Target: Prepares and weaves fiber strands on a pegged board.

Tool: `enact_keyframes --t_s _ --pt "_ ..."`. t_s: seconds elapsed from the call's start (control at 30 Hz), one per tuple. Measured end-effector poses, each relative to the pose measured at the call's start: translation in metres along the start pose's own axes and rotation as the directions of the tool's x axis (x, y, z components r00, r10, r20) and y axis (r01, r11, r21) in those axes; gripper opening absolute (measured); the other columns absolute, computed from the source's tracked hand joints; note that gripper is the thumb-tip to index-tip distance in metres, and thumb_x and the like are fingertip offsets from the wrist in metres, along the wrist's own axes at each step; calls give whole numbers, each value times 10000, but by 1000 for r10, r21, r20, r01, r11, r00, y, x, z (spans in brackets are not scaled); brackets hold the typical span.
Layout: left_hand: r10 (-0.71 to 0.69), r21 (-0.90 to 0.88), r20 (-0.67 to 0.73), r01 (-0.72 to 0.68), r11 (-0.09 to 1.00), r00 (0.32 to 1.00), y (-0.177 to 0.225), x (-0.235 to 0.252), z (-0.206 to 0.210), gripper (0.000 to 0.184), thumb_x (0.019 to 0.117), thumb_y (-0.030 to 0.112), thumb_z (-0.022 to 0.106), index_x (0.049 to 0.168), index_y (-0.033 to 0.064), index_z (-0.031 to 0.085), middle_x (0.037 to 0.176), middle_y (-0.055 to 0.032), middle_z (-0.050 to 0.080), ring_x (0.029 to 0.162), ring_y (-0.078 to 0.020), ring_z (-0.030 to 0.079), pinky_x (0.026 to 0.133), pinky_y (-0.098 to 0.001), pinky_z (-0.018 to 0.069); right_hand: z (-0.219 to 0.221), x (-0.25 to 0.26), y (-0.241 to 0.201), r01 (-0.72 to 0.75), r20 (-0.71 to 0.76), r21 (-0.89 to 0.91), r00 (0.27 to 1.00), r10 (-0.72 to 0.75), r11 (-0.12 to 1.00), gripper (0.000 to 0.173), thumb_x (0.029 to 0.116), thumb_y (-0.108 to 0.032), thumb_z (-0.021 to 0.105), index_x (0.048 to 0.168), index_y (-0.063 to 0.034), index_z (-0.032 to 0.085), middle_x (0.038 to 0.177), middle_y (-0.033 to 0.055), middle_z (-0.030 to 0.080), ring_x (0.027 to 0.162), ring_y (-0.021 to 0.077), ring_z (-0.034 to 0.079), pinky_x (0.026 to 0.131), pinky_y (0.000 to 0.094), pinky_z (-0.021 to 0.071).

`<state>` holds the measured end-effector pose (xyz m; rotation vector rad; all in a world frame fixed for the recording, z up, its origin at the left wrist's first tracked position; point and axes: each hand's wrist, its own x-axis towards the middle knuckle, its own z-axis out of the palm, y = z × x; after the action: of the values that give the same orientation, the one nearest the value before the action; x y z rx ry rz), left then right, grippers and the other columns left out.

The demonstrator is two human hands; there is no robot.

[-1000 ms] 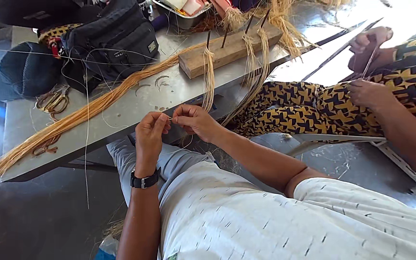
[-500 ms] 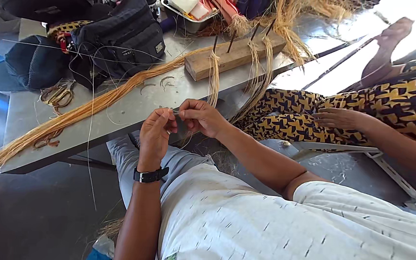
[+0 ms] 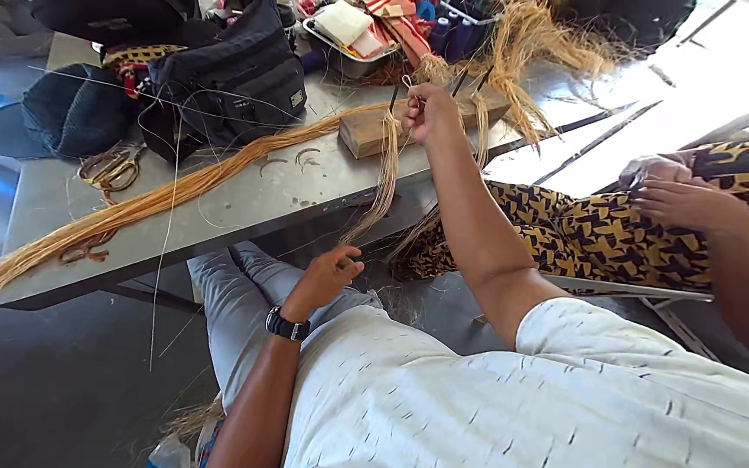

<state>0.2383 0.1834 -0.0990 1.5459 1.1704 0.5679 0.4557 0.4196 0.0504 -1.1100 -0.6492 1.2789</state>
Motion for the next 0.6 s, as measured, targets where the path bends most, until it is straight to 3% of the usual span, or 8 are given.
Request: enact_keyframes --t_s 0.1,0.6 --pt "-11 59 84 6 998 996 -3 -1 0 429 1064 357 538 1391 84 590 1096 -103 715 925 -196 716 868 -401 596 3 11 4 -17 -25 -30 1000 17 999 83 949 -124 594 894 -146 536 633 -35 470 430 54 413 400 202 397" --pt "-25 53 63 22 998 998 -9 -3 -5 407 1071 354 522 1364 83 605 1028 -88 712 884 -181 711 825 -380 599 12 23 11 -45 -79 -134 996 35 990 93 941 -132 583 868 -142 526 603 -37 445 419 57 406 398 203 396"
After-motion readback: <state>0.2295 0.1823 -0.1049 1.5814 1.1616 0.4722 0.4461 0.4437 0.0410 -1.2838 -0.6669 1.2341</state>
